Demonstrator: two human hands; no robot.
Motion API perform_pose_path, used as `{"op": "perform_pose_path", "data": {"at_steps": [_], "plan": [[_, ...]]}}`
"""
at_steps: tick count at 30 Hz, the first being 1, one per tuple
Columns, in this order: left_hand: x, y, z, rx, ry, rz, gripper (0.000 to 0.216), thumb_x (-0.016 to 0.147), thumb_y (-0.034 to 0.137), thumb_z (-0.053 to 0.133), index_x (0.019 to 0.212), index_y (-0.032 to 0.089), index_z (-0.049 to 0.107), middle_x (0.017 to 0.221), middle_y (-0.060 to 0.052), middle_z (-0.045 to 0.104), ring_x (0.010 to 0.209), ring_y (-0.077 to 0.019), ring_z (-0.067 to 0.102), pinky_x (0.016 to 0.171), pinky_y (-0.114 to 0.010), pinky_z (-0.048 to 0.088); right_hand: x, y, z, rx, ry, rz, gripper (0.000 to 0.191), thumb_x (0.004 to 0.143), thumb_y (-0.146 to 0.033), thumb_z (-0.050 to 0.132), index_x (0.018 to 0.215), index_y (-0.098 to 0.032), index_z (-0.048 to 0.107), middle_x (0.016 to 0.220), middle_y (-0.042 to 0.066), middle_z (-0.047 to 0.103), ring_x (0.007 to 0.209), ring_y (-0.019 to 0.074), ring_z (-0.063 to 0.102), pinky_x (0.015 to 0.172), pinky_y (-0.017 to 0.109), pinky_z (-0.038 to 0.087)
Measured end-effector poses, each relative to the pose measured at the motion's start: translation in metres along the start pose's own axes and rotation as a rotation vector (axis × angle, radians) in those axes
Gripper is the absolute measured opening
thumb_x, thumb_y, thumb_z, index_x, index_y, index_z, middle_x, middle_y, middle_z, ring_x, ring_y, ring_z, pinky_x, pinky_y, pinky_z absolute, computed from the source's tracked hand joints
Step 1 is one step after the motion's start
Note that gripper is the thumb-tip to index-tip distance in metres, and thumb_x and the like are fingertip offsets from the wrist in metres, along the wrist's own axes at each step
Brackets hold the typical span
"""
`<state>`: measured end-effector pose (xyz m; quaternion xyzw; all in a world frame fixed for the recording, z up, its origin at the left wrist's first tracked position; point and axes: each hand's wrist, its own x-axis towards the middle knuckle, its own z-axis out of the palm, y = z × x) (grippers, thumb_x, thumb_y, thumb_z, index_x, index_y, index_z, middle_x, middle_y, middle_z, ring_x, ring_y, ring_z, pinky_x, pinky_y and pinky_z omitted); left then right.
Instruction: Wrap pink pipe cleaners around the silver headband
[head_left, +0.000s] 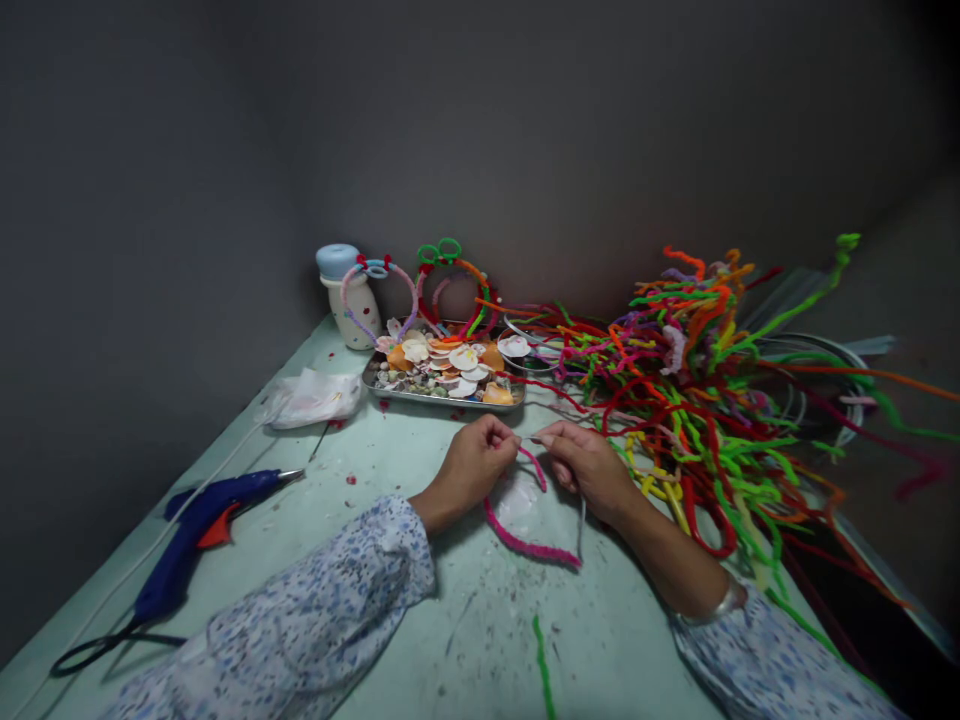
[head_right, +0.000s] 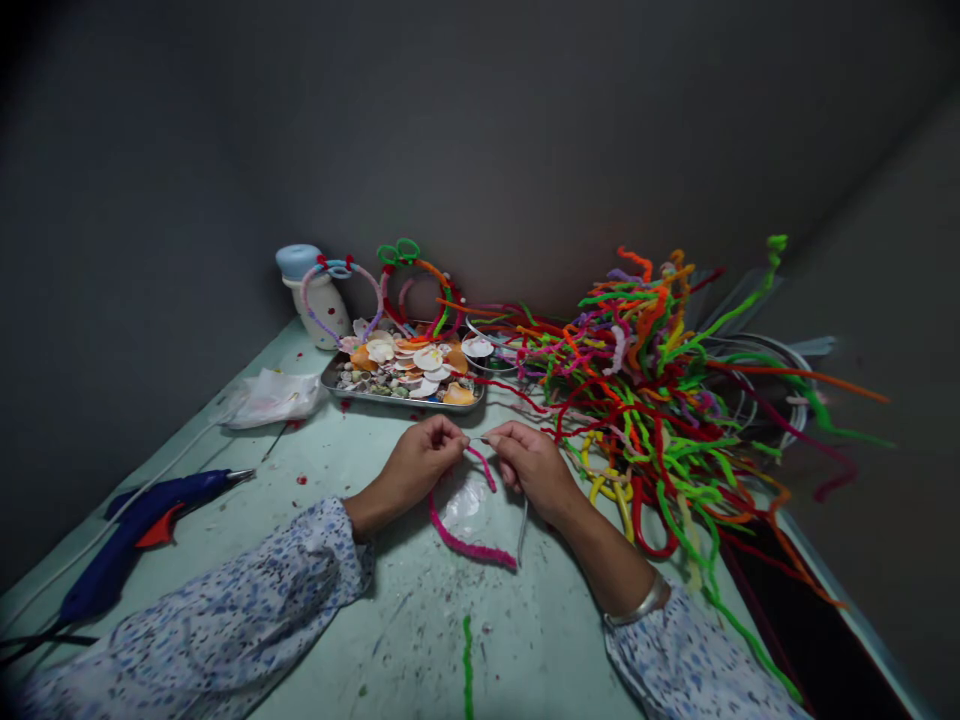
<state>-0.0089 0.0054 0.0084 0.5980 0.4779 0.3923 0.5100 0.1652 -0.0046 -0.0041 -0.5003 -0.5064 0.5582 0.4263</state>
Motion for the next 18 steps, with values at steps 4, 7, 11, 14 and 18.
{"op": "perform_pose_path", "data": {"at_steps": [4,7,11,14,18], "plan": [[-0.0014,-0.0002,-0.0003,0.03,0.016,0.028,0.015,0.077,0.031,0.057,0.076,0.016,0.057,0.058,0.004,0.051,0.05,-0.0079,0.044,0.046,-0.019,0.031,0.0,0.0003,-0.0008,0.013,-0.006,-0.009,0.022,0.08,-0.04,0.058,0.081,-0.019,0.059,0.039,-0.009,0.044,0.032,0.0066,0.032,0.034,0.019,0.023],[-0.0023,-0.0001,-0.0002,0.05,0.043,0.03,0.016,0.077,0.032,0.058,0.077,0.016,0.059,0.061,0.003,0.053,0.053,-0.0089,0.045,0.049,-0.02,0.033,-0.0005,-0.0004,-0.0005,0.022,-0.006,-0.006,0.022,0.08,-0.04,0.058,0.081,-0.018,0.059,0.039,-0.009,0.044,0.032,0.0061,0.032,0.035,0.018,0.022],[-0.003,-0.0012,0.0005,0.078,0.081,0.061,0.016,0.073,0.031,0.062,0.078,0.016,0.06,0.067,0.0,0.058,0.06,-0.0106,0.049,0.054,-0.02,0.036,-0.0007,-0.0016,0.0007,0.02,-0.005,-0.01,0.021,0.08,-0.038,0.058,0.081,-0.018,0.059,0.039,-0.009,0.044,0.032,0.0062,0.032,0.035,0.018,0.022],[-0.0026,-0.003,0.0011,0.084,0.093,0.06,0.014,0.073,0.029,0.061,0.077,0.016,0.06,0.066,0.0,0.058,0.058,-0.0104,0.049,0.054,-0.02,0.036,-0.0004,-0.0018,0.0014,0.017,-0.003,-0.01,0.02,0.08,-0.038,0.058,0.081,-0.018,0.059,0.039,-0.009,0.044,0.033,0.0063,0.032,0.035,0.018,0.023],[-0.0016,-0.0049,0.0016,0.106,0.091,0.063,0.012,0.074,0.028,0.059,0.076,0.016,0.058,0.064,0.001,0.056,0.057,-0.0095,0.047,0.053,-0.02,0.035,0.0,-0.0015,0.0013,0.014,-0.002,0.0,0.02,0.081,-0.038,0.058,0.081,-0.018,0.059,0.038,-0.009,0.044,0.033,0.0062,0.032,0.035,0.018,0.023]]}}
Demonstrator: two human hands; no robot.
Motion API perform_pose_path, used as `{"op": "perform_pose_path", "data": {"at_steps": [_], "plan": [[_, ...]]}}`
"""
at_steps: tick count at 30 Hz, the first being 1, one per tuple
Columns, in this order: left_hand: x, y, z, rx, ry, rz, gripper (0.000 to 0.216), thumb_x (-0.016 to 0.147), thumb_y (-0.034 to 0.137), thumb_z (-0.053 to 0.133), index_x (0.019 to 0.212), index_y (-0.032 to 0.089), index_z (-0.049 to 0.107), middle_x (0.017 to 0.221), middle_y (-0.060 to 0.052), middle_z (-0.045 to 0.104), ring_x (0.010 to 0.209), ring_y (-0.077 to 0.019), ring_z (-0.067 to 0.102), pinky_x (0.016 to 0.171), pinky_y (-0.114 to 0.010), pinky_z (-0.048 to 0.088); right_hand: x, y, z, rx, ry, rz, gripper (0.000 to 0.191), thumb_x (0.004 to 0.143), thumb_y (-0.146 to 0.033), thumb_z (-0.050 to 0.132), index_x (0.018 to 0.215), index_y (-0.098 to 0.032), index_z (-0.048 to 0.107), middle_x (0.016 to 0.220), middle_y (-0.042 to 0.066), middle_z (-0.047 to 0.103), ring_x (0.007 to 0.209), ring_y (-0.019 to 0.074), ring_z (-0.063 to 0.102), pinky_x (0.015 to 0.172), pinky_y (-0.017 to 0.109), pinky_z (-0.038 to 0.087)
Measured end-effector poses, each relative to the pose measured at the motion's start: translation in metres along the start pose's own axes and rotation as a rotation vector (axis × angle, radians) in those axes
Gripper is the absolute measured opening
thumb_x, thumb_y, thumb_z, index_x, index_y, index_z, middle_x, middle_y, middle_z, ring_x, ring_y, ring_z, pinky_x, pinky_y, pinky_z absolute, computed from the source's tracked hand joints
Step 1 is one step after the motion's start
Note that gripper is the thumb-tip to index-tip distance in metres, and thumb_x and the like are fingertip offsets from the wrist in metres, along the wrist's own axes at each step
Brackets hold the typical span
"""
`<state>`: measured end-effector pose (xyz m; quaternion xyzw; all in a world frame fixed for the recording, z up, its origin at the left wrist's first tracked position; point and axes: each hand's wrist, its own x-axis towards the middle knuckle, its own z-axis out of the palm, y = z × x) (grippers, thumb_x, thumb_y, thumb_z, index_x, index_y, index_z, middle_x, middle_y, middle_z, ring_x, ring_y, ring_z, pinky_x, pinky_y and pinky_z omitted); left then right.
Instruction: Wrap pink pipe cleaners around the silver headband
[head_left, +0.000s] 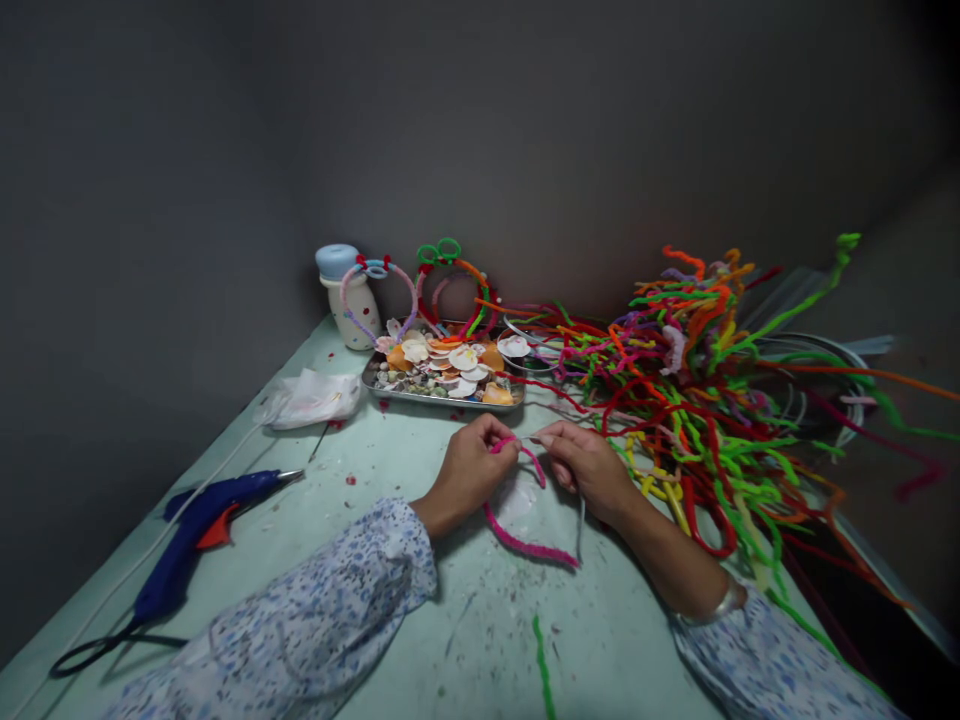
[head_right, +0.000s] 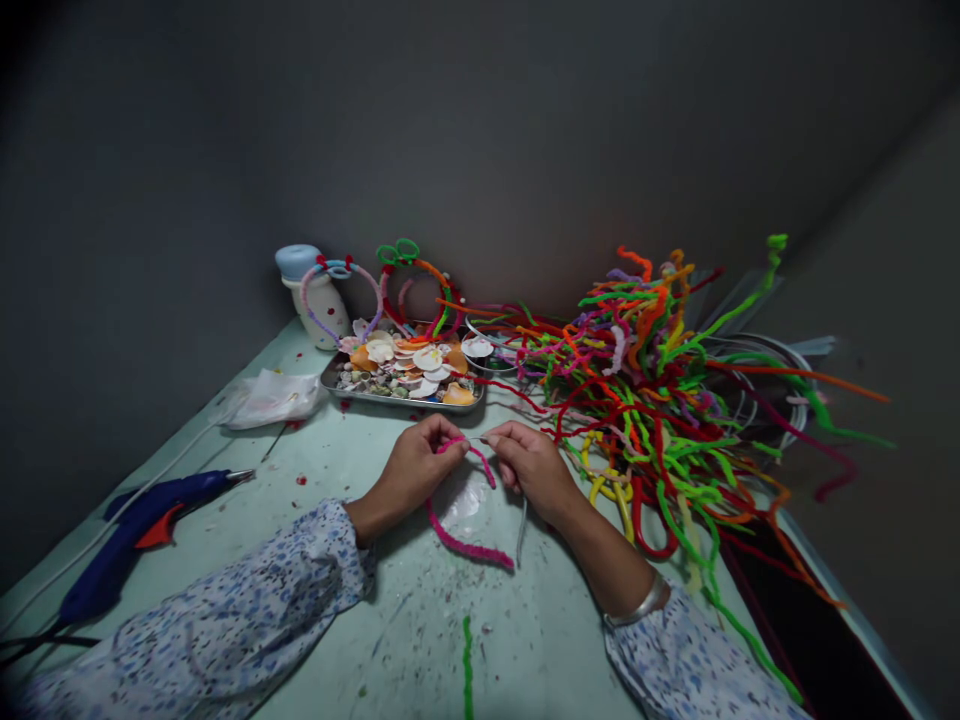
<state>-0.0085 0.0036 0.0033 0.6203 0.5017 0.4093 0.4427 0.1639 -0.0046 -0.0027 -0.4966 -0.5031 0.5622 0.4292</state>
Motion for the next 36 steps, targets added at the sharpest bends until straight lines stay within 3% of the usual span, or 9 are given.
{"op": "perform_pose_path", "data": {"at_steps": [24,36], "plan": [[-0.0023,-0.0004,-0.0008,0.12,0.045,0.116,0.008,0.075,0.024,0.055,0.075,0.016,0.058,0.065,0.002,0.057,0.059,-0.0093,0.048,0.055,-0.02,0.035,0.0008,0.0015,-0.001,-0.004,-0.023,-0.014,0.019,0.082,-0.036,0.057,0.081,-0.018,0.059,0.039,-0.009,0.045,0.033,0.0054,0.033,0.034,0.017,0.024],[-0.0014,-0.001,-0.0005,0.123,0.031,0.099,0.012,0.076,0.028,0.057,0.078,0.017,0.058,0.068,0.002,0.058,0.061,-0.0103,0.051,0.056,-0.021,0.037,-0.0001,0.0015,-0.0009,0.009,-0.014,-0.018,0.019,0.082,-0.037,0.058,0.081,-0.018,0.059,0.04,-0.009,0.046,0.034,0.0059,0.033,0.035,0.017,0.024]]}}
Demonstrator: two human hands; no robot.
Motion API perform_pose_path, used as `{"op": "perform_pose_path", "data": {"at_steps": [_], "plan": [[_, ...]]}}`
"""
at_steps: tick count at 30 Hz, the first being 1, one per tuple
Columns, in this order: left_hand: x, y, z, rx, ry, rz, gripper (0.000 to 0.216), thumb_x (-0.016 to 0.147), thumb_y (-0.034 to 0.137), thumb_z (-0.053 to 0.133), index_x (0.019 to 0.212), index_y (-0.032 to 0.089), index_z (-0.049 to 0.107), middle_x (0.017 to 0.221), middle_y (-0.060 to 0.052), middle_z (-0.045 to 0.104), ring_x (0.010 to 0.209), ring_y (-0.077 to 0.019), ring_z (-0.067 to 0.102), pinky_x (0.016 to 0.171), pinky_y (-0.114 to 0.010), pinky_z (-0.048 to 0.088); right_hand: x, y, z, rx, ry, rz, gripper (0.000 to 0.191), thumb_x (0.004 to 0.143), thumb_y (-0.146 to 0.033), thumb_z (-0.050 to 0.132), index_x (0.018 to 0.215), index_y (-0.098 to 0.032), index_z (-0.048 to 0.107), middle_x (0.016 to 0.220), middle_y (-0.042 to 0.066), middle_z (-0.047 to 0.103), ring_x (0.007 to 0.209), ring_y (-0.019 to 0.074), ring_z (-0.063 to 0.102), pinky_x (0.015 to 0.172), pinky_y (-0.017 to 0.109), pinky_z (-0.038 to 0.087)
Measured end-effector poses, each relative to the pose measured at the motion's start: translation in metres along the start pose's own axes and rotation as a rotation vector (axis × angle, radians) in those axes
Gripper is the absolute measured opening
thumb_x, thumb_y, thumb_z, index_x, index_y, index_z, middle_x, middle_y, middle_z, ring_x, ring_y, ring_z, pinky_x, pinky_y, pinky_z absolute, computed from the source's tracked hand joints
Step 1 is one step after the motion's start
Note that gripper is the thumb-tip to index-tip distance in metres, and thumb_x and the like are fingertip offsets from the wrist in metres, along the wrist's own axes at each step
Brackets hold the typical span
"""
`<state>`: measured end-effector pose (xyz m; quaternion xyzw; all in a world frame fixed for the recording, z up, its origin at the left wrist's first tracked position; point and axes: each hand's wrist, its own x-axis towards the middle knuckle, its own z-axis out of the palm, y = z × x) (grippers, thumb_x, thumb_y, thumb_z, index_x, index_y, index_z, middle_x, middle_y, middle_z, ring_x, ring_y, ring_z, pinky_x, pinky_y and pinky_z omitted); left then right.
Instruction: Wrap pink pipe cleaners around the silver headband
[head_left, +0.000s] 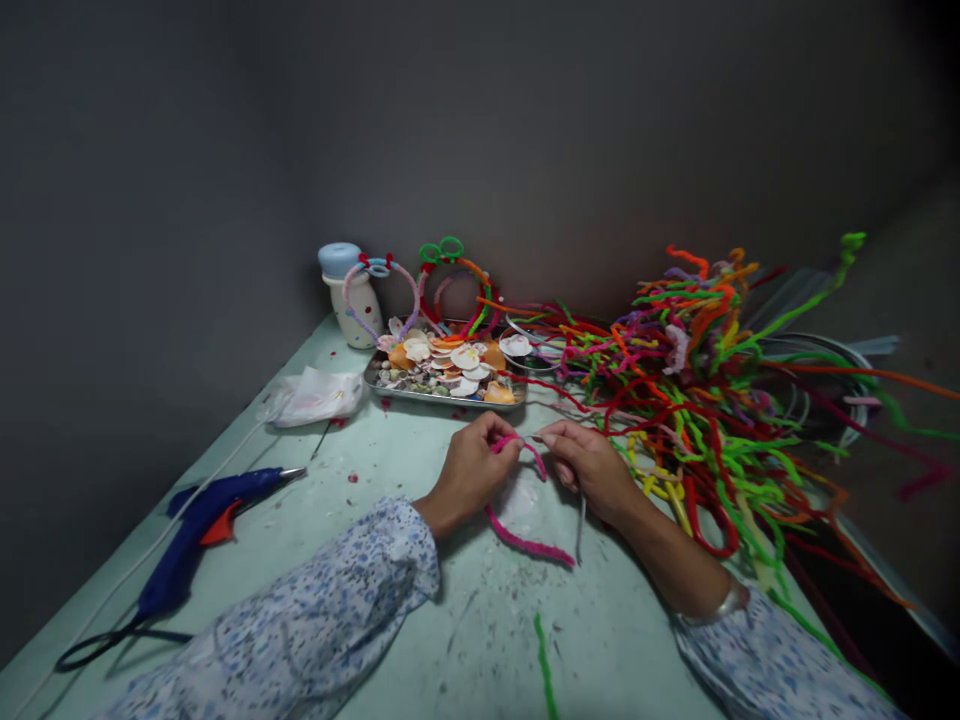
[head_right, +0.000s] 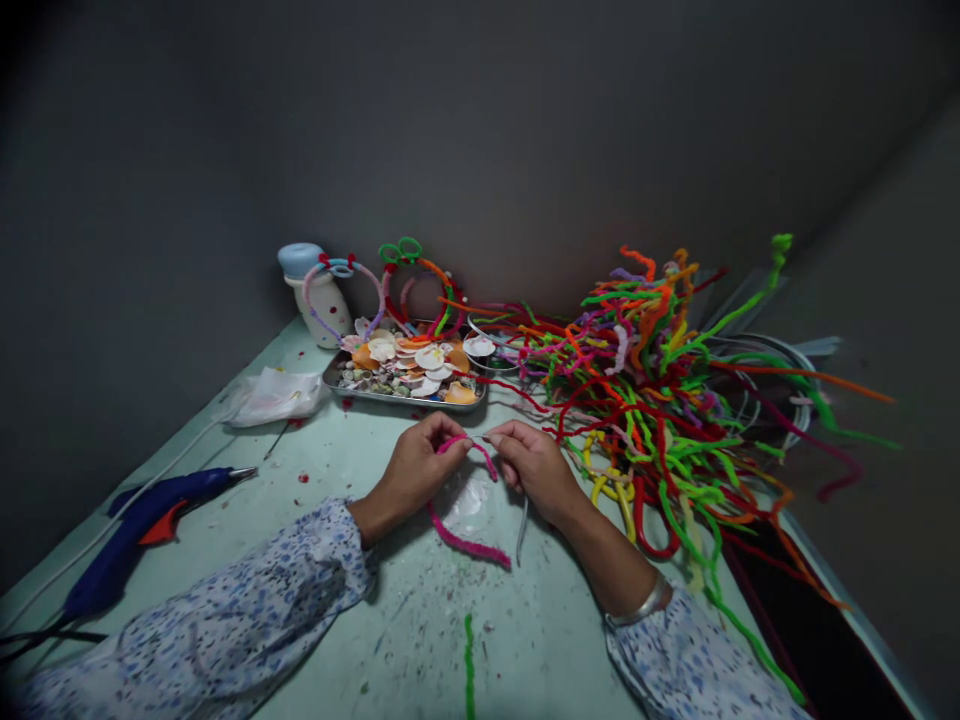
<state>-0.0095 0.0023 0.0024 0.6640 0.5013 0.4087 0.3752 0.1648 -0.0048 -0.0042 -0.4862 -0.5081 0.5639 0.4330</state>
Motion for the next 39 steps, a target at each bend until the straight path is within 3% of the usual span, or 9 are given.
{"op": "perform_pose_path", "data": {"at_steps": [16,25,39], "plan": [[-0.003,0.0052,-0.0025,0.027,0.022,0.028,0.009,0.076,0.025,0.056,0.074,0.017,0.056,0.064,0.003,0.054,0.058,-0.0098,0.047,0.055,-0.021,0.034,-0.0016,-0.0022,-0.0002,-0.044,-0.018,-0.02,0.021,0.082,-0.038,0.057,0.081,-0.017,0.06,0.042,-0.008,0.045,0.035,0.0058,0.033,0.036,0.018,0.024],[-0.0021,0.0038,-0.0006,-0.008,0.01,-0.005,0.014,0.077,0.03,0.058,0.082,0.017,0.057,0.072,0.0,0.059,0.064,-0.0115,0.051,0.058,-0.022,0.037,-0.0012,-0.0011,0.0003,-0.004,0.011,-0.024,0.02,0.081,-0.038,0.059,0.083,-0.018,0.06,0.045,-0.007,0.05,0.036,0.0063,0.034,0.036,0.018,0.024],[-0.0051,0.0074,-0.0011,0.029,0.055,0.04,0.01,0.076,0.025,0.055,0.07,0.017,0.052,0.062,0.004,0.051,0.058,-0.0093,0.044,0.055,-0.021,0.032,-0.0029,-0.0006,0.0002,-0.036,-0.019,-0.037,0.024,0.082,-0.04,0.057,0.085,-0.017,0.061,0.04,-0.008,0.044,0.035,0.0069,0.034,0.036,0.019,0.023]]}}
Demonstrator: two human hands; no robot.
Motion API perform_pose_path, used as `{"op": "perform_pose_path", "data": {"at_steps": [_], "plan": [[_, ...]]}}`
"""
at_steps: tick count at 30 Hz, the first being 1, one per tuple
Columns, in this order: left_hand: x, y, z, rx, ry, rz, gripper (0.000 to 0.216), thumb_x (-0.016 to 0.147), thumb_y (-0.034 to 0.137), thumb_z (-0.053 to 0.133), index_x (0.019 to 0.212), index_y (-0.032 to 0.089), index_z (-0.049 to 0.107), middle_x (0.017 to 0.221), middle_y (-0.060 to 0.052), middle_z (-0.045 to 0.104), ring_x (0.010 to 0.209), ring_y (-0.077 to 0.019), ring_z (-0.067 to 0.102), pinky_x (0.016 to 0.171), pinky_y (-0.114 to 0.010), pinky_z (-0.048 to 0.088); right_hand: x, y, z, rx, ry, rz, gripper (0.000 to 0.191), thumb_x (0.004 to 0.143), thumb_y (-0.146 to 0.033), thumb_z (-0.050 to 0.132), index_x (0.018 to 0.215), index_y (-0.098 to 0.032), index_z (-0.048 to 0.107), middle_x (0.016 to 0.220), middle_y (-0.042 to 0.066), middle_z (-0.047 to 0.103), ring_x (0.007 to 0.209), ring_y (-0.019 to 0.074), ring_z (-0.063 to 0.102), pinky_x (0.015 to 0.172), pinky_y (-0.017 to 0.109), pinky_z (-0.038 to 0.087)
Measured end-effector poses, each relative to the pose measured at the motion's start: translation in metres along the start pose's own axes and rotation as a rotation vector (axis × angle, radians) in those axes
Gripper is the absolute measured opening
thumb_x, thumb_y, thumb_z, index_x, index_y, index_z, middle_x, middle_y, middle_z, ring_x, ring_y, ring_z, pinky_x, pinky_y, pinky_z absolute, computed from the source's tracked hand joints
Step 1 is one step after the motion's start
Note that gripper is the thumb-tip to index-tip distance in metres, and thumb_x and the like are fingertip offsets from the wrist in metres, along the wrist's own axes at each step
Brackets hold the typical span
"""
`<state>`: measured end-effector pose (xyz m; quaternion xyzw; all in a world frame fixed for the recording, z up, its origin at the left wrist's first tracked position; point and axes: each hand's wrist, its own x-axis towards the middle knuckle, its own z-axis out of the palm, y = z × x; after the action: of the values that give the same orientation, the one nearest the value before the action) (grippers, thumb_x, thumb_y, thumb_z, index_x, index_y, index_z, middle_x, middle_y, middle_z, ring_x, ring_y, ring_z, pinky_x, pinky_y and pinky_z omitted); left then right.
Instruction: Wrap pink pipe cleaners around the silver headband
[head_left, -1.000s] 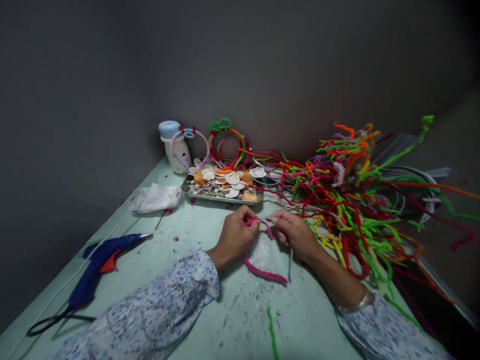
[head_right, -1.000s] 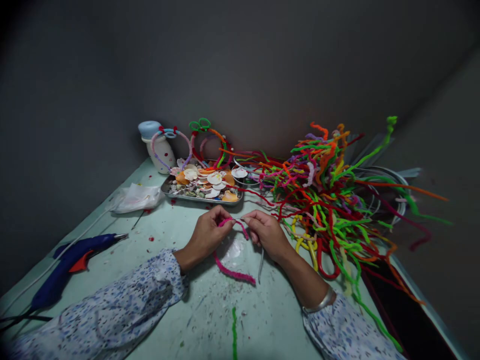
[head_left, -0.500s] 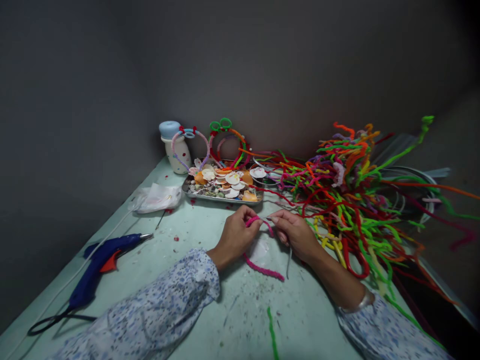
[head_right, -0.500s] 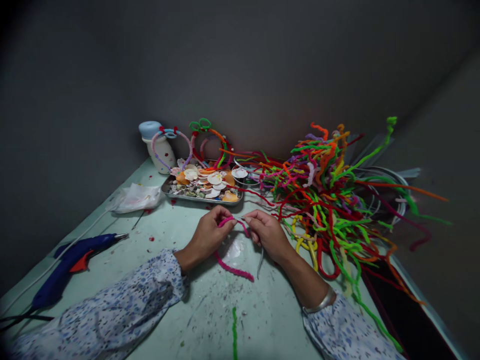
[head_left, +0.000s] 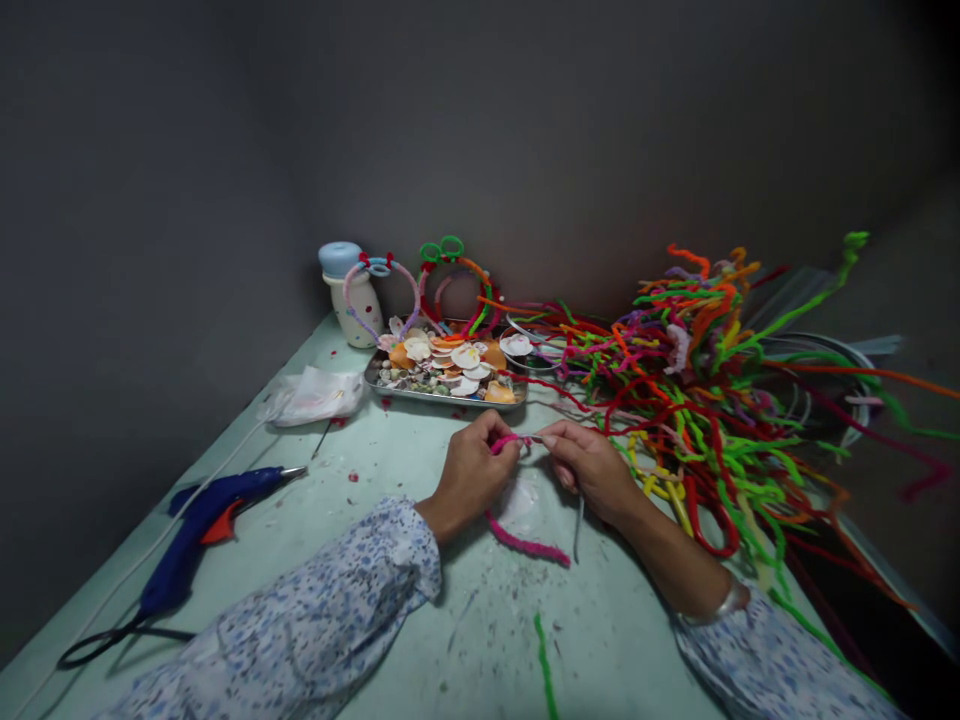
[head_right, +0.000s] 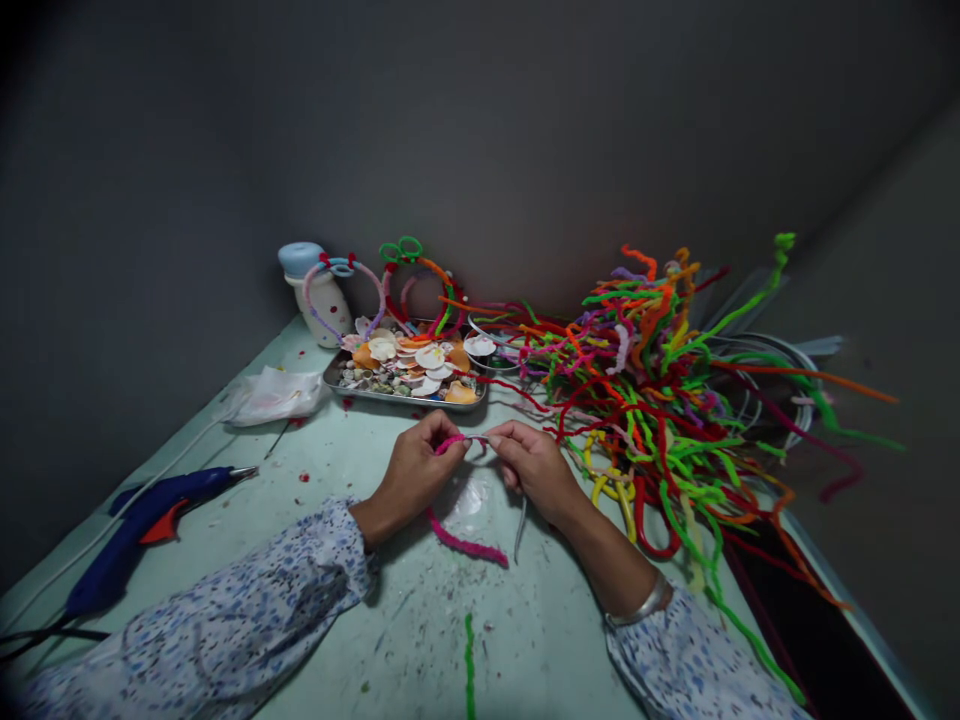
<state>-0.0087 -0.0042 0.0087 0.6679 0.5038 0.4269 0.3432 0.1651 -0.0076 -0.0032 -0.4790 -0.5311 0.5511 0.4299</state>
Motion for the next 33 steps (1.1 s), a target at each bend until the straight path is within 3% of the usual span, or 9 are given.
{"op": "perform_pose_path", "data": {"at_steps": [7,14,18,33], "plan": [[0.002,-0.002,0.001,-0.1,-0.066,-0.1,0.023,0.078,0.037,0.057,0.069,0.016,0.055,0.061,0.003,0.052,0.056,-0.0093,0.044,0.052,-0.021,0.031,0.0,0.001,0.0,0.036,0.034,0.003,0.025,0.08,-0.042,0.059,0.085,-0.018,0.061,0.041,-0.008,0.044,0.035,0.0076,0.034,0.037,0.019,0.025],[0.008,0.002,-0.002,-0.659,-0.376,-0.423,0.035,0.078,0.048,0.057,0.075,0.013,0.057,0.06,0.002,0.054,0.041,-0.0045,0.043,0.039,-0.018,0.027,0.001,0.002,-0.001,0.057,0.029,-0.006,0.024,0.08,-0.042,0.059,0.085,-0.019,0.061,0.041,-0.008,0.045,0.035,0.0073,0.034,0.036,0.019,0.025],[0.01,0.001,-0.002,-0.815,-0.362,-0.511,0.038,0.078,0.048,0.057,0.08,0.01,0.062,0.062,0.0,0.056,0.041,-0.0038,0.045,0.038,-0.016,0.029,0.001,0.001,-0.001,0.071,0.01,-0.002,0.024,0.081,-0.042,0.059,0.085,-0.019,0.06,0.042,-0.008,0.045,0.035,0.007,0.034,0.036,0.018,0.024],[0.013,-0.001,-0.003,-0.902,-0.352,-0.585,0.019,0.077,0.028,0.057,0.073,0.009,0.061,0.061,-0.002,0.057,0.041,-0.0037,0.045,0.037,-0.016,0.03,0.001,0.003,-0.002,0.073,-0.014,0.009,0.023,0.081,-0.041,0.059,0.085,-0.019,0.06,0.041,-0.009,0.044,0.035,0.007,0.033,0.036,0.019,0.023]]}}
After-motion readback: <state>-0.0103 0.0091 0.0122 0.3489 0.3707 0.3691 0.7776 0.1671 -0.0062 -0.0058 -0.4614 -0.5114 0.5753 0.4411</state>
